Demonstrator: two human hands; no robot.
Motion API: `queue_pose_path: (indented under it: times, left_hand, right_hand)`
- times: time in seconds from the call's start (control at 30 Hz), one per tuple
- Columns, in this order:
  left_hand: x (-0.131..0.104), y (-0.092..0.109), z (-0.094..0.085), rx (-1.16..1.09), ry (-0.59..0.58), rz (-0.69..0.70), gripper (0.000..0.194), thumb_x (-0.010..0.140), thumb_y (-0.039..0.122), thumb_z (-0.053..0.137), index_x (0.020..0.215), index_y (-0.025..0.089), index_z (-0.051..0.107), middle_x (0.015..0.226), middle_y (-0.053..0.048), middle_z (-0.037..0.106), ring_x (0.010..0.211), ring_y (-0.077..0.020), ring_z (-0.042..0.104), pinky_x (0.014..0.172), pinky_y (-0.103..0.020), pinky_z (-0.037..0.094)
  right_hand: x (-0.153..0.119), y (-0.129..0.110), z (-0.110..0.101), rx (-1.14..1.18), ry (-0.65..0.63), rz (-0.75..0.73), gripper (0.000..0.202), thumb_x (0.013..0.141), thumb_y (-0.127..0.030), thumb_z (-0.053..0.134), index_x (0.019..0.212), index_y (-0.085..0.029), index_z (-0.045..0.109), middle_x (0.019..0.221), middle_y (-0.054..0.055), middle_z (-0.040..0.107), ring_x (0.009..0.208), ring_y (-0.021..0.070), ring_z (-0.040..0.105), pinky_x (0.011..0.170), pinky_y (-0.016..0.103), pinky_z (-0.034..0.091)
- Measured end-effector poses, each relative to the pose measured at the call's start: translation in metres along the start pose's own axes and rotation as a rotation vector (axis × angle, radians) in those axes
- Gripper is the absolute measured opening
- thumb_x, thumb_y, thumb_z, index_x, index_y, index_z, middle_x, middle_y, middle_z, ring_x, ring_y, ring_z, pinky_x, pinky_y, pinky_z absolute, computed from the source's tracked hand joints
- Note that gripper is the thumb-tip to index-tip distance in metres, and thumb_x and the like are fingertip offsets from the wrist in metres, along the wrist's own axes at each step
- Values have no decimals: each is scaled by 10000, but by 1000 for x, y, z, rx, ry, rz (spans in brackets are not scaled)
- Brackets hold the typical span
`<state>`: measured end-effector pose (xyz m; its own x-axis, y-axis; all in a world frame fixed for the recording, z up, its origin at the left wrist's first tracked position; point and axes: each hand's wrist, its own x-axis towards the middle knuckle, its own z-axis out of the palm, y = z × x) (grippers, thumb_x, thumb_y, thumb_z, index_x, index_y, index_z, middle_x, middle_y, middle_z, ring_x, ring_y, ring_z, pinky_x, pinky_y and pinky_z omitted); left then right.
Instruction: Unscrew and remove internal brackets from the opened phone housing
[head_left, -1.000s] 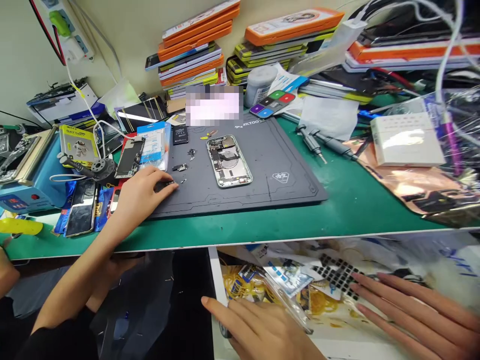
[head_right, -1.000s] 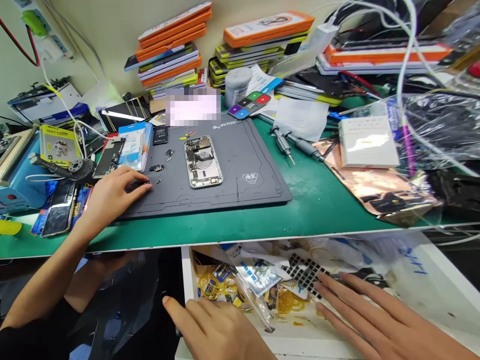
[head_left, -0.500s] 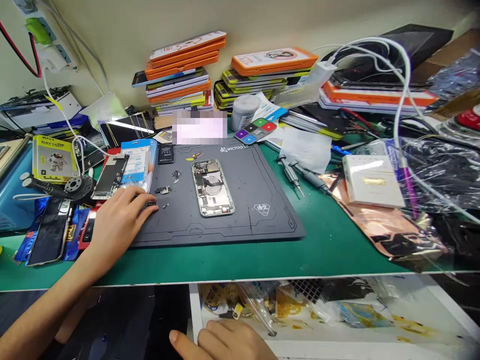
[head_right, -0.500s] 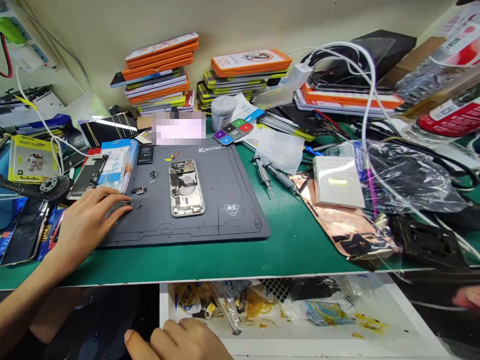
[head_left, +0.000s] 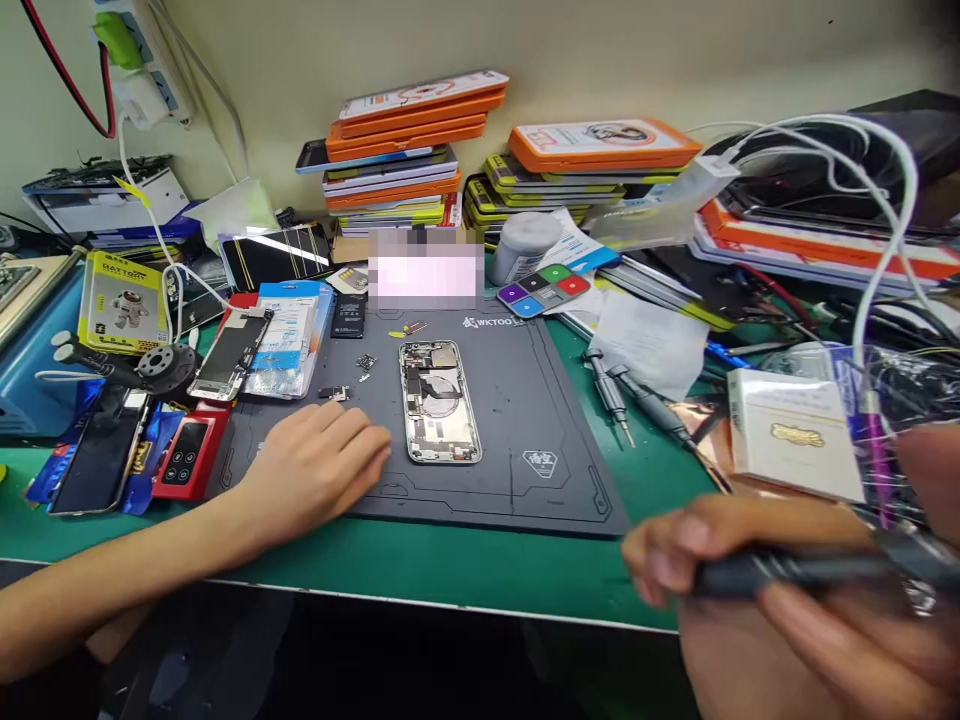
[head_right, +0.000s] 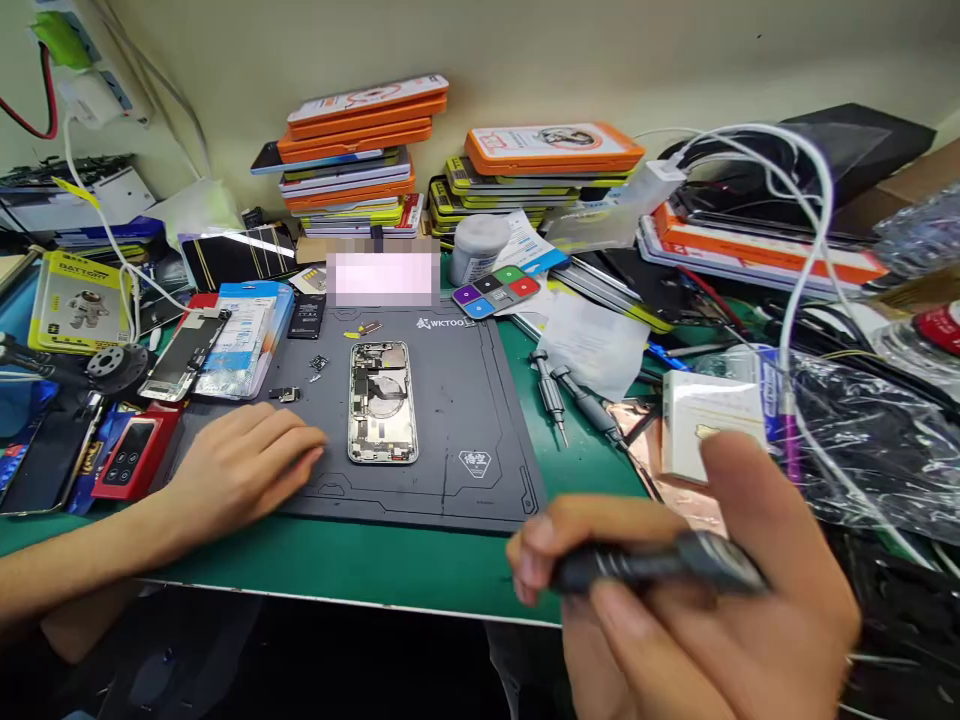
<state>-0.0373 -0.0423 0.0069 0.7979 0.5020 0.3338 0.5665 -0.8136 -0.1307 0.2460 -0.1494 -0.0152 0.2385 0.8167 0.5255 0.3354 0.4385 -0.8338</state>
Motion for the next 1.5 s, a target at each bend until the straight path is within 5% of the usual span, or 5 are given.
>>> queue_pose_path:
  times: [0.07,0.2,0.47,0.63,1.5]
  left_hand:
    - [2,4,5,10,-34,48,151,1051,251,507,1074,172,634,876,-19,667,759,-187,580,658,-338,413]
    - [5,8,12,19,-103,77,193,1054,268,486,1169,155,592,934,-34,664,786,-193,592,645,-341,388]
    - [10,5,23,-34,-126,44,223,1055,270,466,1218,160,570,981,-48,655,813,-201,606,639,-347,435]
    - [4,4,26,-76,-121,40,240,1031,250,494,1228,160,597,1026,-62,667,834,-207,615,657,-353,467]
    - [-5,5,20,-90,-69,109,352,938,204,566,1263,131,679,1443,-118,629,941,-241,639,788,-391,513]
  right_hand:
    - [23,-4,9,104,123,145,682,924,-161,616,1523,-449,463,864,41,665,635,215,608,489,417,585]
    - [48,-11,25,31,-41,62,788,912,-128,678,1564,-445,369,982,17,728,771,203,744,737,424,697]
    - [88,31,40,-156,-324,-218,854,926,-165,707,1621,-343,244,1008,34,723,917,213,756,826,415,677]
    - [108,56,51,-147,-330,-141,756,952,-233,695,1591,-274,291,958,21,760,868,199,763,818,406,668]
    - [95,67,55,-75,-288,-150,542,944,-50,602,1422,-260,456,1015,24,788,980,211,775,961,456,594]
